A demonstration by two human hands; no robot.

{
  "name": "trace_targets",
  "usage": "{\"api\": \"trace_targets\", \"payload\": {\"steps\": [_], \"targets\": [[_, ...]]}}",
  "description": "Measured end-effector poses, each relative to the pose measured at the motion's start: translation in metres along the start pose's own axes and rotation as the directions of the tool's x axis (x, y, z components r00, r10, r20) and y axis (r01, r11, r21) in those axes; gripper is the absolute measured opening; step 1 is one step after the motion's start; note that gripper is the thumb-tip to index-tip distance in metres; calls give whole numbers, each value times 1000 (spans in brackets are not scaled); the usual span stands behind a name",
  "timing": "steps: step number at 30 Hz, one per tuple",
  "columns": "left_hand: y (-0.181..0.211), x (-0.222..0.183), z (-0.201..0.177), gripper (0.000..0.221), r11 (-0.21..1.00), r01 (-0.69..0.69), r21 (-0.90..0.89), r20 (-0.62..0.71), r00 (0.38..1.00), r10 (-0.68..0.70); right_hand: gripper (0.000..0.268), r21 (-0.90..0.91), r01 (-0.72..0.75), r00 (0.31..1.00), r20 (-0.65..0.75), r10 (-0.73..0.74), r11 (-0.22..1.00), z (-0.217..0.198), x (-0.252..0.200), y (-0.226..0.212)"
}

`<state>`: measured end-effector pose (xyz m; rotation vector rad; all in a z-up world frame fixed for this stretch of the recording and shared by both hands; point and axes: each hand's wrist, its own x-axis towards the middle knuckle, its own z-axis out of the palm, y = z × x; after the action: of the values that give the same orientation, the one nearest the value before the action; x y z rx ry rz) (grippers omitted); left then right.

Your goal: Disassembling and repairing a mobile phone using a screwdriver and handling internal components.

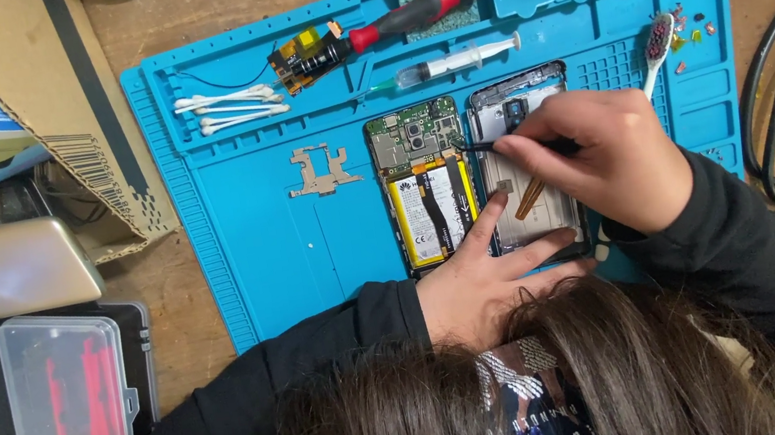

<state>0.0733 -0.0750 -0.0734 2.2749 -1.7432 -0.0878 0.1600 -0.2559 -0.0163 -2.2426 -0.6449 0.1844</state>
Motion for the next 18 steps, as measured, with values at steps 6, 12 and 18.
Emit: {"api": "trace_targets", "payload": {"steps": [6,12,18], "targets": [[0,0,1,70,1000,-3,-27,-17,1000,3,15,2,65,998,7,-65,998,-1,2,-1],[0,-1,2,61,997,10,-81,-45,999,-14,18,11,98,995,27,-98,995,4,1,0],[1,0,3,70,1000,6,-26,-27,1000,-7,16,-5,102,995,8,-102,995,7,-1,1]]}}
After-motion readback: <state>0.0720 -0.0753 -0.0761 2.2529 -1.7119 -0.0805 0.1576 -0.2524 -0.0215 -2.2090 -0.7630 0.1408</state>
